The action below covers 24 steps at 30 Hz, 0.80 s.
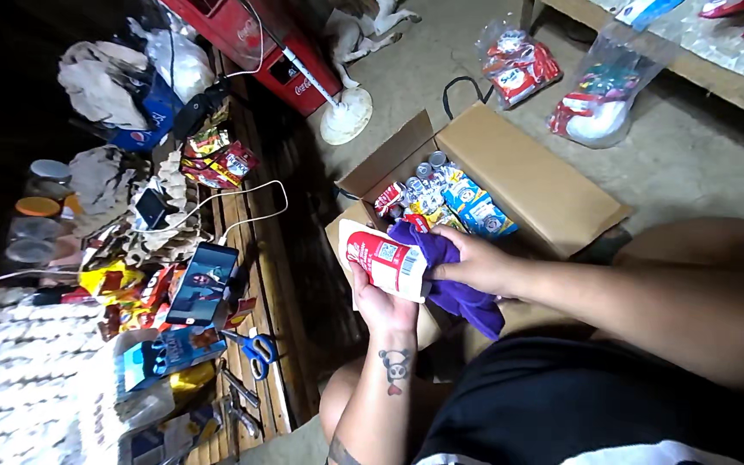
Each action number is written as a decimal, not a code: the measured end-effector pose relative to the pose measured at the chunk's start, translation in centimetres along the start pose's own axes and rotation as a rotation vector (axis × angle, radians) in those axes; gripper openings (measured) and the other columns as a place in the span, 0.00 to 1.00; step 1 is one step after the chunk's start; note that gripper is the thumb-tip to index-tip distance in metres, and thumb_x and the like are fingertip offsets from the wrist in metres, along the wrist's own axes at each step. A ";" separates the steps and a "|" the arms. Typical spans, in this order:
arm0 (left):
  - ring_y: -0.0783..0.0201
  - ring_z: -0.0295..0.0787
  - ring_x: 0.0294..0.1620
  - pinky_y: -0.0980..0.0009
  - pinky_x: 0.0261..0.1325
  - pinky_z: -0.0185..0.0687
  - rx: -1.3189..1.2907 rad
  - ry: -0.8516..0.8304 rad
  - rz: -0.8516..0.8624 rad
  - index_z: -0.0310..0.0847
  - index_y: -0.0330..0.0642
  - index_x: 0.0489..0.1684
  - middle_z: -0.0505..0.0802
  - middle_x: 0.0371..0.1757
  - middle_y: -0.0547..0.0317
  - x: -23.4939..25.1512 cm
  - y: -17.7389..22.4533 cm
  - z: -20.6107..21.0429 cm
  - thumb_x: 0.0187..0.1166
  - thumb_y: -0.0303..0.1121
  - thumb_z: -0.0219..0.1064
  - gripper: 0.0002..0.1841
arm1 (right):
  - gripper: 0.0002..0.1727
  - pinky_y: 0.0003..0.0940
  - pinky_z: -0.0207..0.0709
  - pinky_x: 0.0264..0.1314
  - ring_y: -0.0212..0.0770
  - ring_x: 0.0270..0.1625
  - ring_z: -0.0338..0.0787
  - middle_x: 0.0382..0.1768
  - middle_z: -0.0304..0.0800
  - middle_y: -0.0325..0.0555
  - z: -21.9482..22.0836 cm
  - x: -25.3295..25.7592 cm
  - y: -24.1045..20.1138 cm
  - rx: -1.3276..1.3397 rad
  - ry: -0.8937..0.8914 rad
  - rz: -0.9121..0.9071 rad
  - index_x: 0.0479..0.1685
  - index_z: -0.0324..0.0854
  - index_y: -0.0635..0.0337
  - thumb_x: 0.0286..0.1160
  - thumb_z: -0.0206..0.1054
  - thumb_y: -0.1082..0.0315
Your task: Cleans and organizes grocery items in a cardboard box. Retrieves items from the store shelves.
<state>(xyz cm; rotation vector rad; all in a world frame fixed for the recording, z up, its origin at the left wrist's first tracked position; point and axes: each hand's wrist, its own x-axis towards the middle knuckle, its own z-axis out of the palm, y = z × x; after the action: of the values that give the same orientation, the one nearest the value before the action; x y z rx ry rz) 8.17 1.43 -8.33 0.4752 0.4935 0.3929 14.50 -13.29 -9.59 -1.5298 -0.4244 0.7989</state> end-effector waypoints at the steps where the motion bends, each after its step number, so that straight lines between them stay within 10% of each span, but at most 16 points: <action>1: 0.58 0.93 0.49 0.55 0.52 0.90 -0.003 0.002 -0.003 0.77 0.45 0.54 0.92 0.43 0.55 0.0 0.1 0.0 0.90 0.59 0.35 0.30 | 0.34 0.38 0.78 0.70 0.37 0.64 0.85 0.62 0.85 0.53 -0.1 0.0 -0.1 -0.001 -0.016 0.009 0.77 0.71 0.60 0.69 0.78 0.65; 15: 0.56 0.91 0.55 0.52 0.57 0.88 -0.030 0.016 0.123 0.75 0.46 0.59 0.91 0.49 0.54 1.5 2.7 -0.4 0.91 0.57 0.36 0.28 | 0.37 0.38 0.79 0.70 0.39 0.65 0.86 0.67 0.83 0.57 -0.9 -0.5 -0.9 0.076 0.024 0.083 0.85 0.63 0.59 0.75 0.73 0.63; 18: 0.56 0.91 0.57 0.51 0.60 0.87 -0.051 0.009 0.139 0.76 0.47 0.60 0.91 0.51 0.54 1.5 2.7 -0.4 0.90 0.59 0.36 0.29 | 0.33 0.34 0.79 0.71 0.33 0.66 0.85 0.67 0.84 0.51 -0.4 -0.7 0.4 0.018 0.166 -0.157 0.81 0.69 0.61 0.77 0.71 0.58; 24: 0.59 0.90 0.57 0.56 0.61 0.87 -0.092 0.020 0.157 0.74 0.46 0.59 0.91 0.50 0.55 1.2 1.4 -0.1 0.91 0.58 0.33 0.30 | 0.26 0.51 0.76 0.72 0.55 0.69 0.84 0.67 0.83 0.63 1.9 -1.9 1.9 -0.408 0.131 -0.519 0.74 0.81 0.62 0.78 0.67 0.61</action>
<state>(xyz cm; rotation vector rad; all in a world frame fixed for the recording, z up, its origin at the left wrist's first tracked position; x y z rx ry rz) 8.74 3.15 -8.07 0.4225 0.4567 0.5690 11.45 -13.51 -10.88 -1.7245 -0.8812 0.2090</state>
